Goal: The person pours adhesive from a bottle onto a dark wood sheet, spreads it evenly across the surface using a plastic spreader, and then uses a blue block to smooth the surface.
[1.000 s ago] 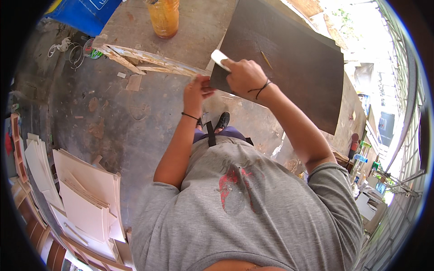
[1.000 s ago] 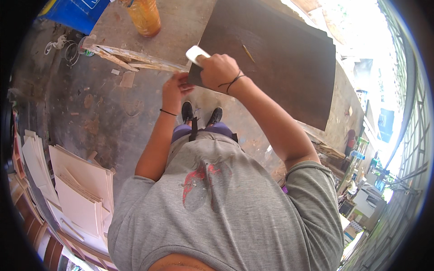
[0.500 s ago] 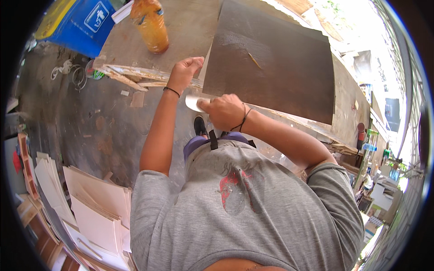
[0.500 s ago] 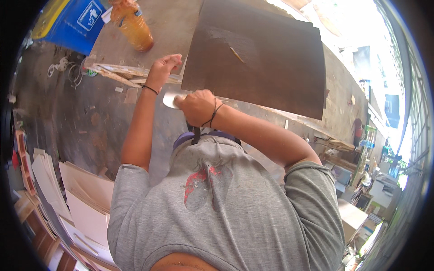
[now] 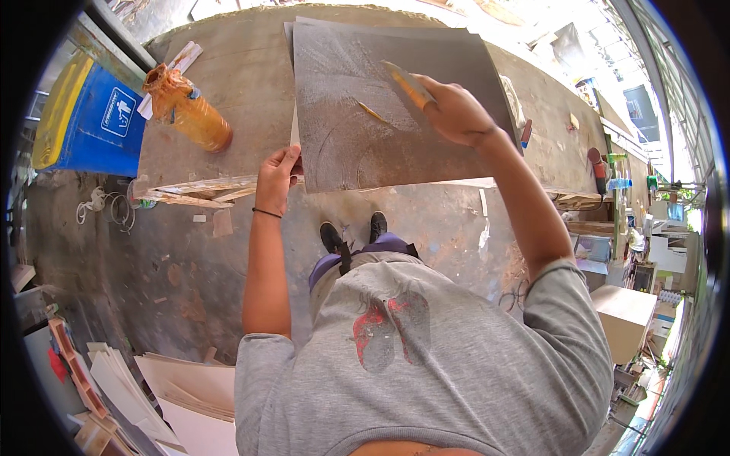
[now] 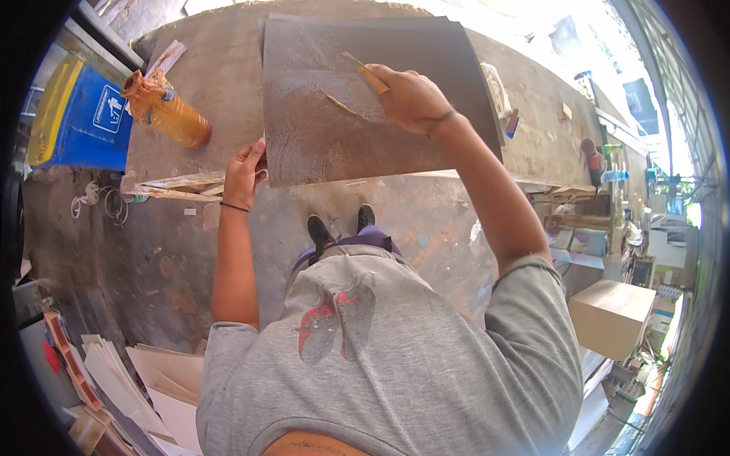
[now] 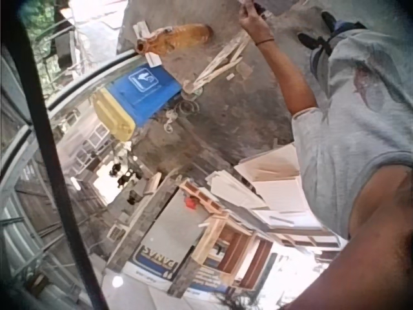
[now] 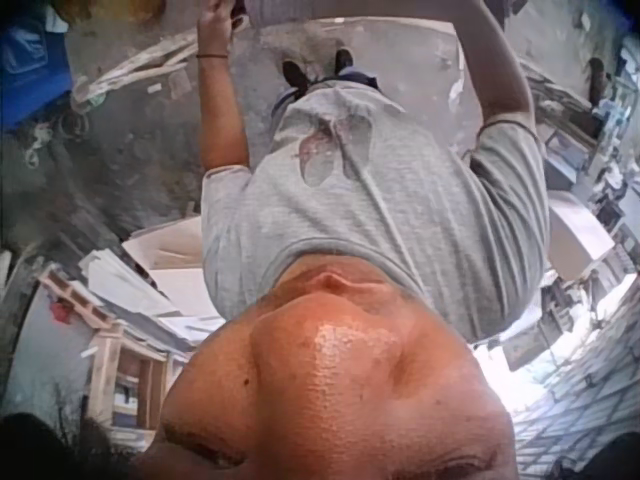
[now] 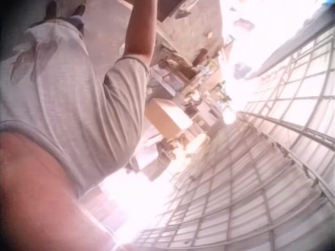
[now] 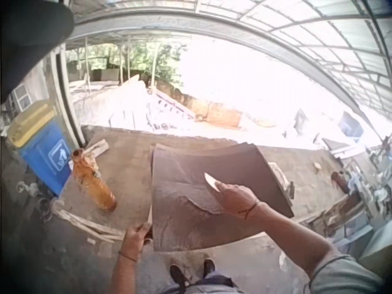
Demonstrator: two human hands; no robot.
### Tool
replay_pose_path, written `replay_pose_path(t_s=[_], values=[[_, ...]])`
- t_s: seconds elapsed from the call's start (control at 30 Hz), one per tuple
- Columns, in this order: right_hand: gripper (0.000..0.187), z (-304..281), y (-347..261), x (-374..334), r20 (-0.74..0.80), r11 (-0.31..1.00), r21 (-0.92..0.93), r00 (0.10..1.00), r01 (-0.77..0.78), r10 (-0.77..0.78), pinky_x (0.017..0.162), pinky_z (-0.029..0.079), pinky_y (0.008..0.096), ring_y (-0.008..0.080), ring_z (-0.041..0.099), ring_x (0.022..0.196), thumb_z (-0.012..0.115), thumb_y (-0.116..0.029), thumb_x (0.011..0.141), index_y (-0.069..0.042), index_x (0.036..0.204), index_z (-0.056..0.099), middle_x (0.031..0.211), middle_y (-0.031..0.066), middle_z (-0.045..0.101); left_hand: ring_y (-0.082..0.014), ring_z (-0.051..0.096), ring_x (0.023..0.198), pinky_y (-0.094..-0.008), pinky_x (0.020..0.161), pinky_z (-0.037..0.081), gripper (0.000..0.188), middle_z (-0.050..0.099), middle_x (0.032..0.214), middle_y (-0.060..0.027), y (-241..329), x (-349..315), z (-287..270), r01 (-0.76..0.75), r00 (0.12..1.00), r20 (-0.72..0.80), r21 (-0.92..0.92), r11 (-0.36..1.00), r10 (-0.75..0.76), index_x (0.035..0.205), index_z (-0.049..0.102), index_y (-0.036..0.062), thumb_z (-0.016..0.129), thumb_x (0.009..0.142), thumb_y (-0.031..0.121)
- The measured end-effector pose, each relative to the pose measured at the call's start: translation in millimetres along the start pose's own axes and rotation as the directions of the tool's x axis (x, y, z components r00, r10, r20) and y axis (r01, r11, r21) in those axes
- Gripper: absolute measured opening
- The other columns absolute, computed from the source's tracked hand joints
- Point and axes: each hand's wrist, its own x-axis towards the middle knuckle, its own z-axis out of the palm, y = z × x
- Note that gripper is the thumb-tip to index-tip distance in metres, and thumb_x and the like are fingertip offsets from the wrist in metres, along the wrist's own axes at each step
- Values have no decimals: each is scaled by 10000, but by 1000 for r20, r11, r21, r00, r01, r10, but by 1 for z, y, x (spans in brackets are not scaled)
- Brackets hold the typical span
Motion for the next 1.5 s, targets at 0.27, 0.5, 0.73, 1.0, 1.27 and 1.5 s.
replay_pose_path(t_s=[0.27,0.5,0.73,1.0,1.27,1.5], values=[[360,84,-15,3,255,965,-264,963,-14,84,737,509,416,348,639,851,474,-95,802,-121,1155,539,873,186,643,-32,519,609,-186,543,365,173,587,682,56,-15,-5,-5,-18,997,-79,-101,995,10,832,647,122,637,879,288],[451,51,115,73,88,891,-339,932,-303,351,852,488,423,340,608,1003,471,-176,801,-219,1242,551,1079,145,645,-38,484,548,-196,516,372,163,558,650,53,-27,6,3,-47,990,-136,-56,997,39,795,632,105,637,876,246],[444,101,18,59,326,961,-245,945,126,-40,700,495,430,343,638,804,517,-164,757,-209,1197,553,840,161,652,-47,487,539,-201,516,393,202,551,630,38,-25,5,8,-63,983,-176,-40,997,55,748,614,83,616,888,228],[635,55,94,10,493,975,-95,861,200,-129,937,385,409,279,534,1129,519,104,543,-216,1083,610,1225,36,579,-50,467,519,-214,494,389,225,531,602,35,-31,11,4,-104,974,-192,88,991,119,739,604,59,606,889,227],[270,69,84,13,321,947,-302,924,-109,209,810,466,472,413,599,914,484,-105,759,-21,993,589,884,245,634,-51,478,521,-218,502,400,231,546,611,28,-29,9,6,-96,975,-192,109,989,116,745,611,50,608,883,236],[226,96,-25,-5,414,984,-128,908,126,-62,658,492,505,423,622,712,515,-134,739,-30,925,590,745,253,622,-58,495,520,-223,493,406,235,549,607,23,-30,11,0,-77,977,-191,120,990,99,728,608,50,618,876,232]])
